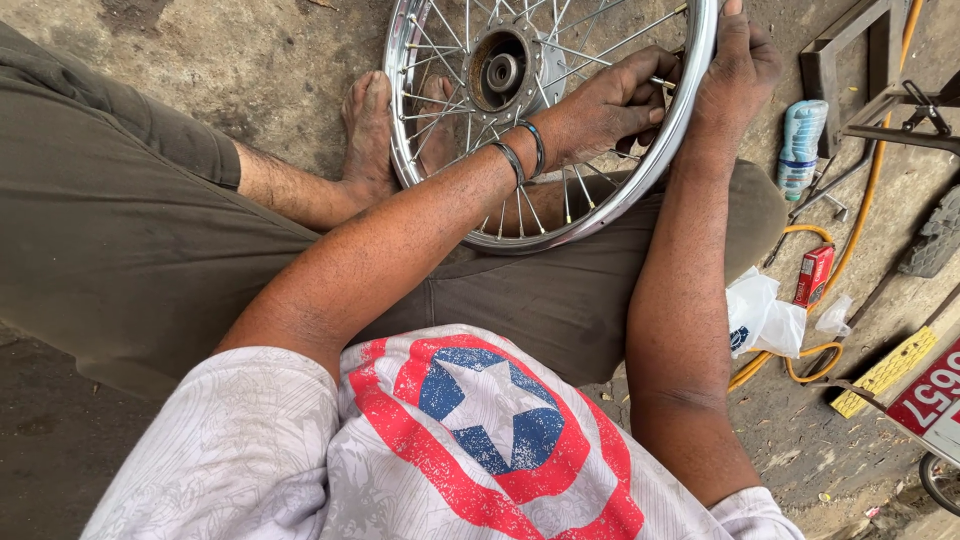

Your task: The person sits on the ground and uses a spoke wrench to tighten the nipples on a bicycle wheel. They rotate the wheel periodically to access different spokes and continue the tightening process.

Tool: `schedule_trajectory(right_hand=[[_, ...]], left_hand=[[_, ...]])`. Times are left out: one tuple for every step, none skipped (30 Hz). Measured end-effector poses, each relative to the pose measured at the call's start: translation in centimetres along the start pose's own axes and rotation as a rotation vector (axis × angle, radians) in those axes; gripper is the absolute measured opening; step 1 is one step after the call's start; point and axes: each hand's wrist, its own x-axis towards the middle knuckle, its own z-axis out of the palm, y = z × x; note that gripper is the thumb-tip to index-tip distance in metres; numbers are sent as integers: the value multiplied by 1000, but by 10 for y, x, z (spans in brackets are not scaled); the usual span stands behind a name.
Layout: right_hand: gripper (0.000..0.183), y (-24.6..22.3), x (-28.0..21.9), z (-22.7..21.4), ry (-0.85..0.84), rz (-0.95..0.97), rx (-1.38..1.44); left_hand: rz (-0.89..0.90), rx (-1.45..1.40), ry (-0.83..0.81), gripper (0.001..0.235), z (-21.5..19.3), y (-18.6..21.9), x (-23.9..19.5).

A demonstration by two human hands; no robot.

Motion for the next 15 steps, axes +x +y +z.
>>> schedule_trajectory(right_hand=[[37, 1, 0, -1, 3, 1, 0], [38, 1, -1, -1, 7, 2, 0], [38, 1, -1, 1, 9, 3, 3], [37, 0, 0, 1, -2, 6, 17], [35, -2, -1, 1, -13, 12, 29], [34, -3, -1, 0, -24, 17, 42], [35, -3, -1, 0, -11, 17, 25], [36, -3, -1, 1, 2, 18, 8], [37, -3, -2, 1, 14, 20, -9], [38, -2, -2, 0, 3, -3, -22], [39, -1, -1, -1, -9, -27, -36], [40, -1, 0, -1, -21, -50, -50], [39, 0, 0, -1, -18, -28, -19], [37, 1, 0, 0, -15, -6, 11], [36, 1, 0, -1, -7, 16, 39]], left_hand=[[-4, -11, -17, 44, -1, 1, -1], [-7, -21, -34, 47, -4, 1, -2], [-11, -30, -50, 49, -7, 2, -2], [-45, 16, -30, 47, -8, 1, -1], [-80, 59, -10, 44, -7, -1, 1], [-116, 103, 9, 42, -5, -5, 3], [-49, 21, -38, 46, -8, -9, 5], [16, -62, -85, 51, -11, -12, 6], [81, -146, -133, 56, -13, -15, 6], [55, -103, -107, 54, -13, -17, 6], [30, -61, -80, 53, -12, -18, 6], [5, -18, -54, 51, -10, -18, 5], [-18, 6, -24, 49, -8, -19, 4], [-41, 31, 5, 47, -4, -19, 5], [-64, 53, 29, 44, 0, -19, 6]])
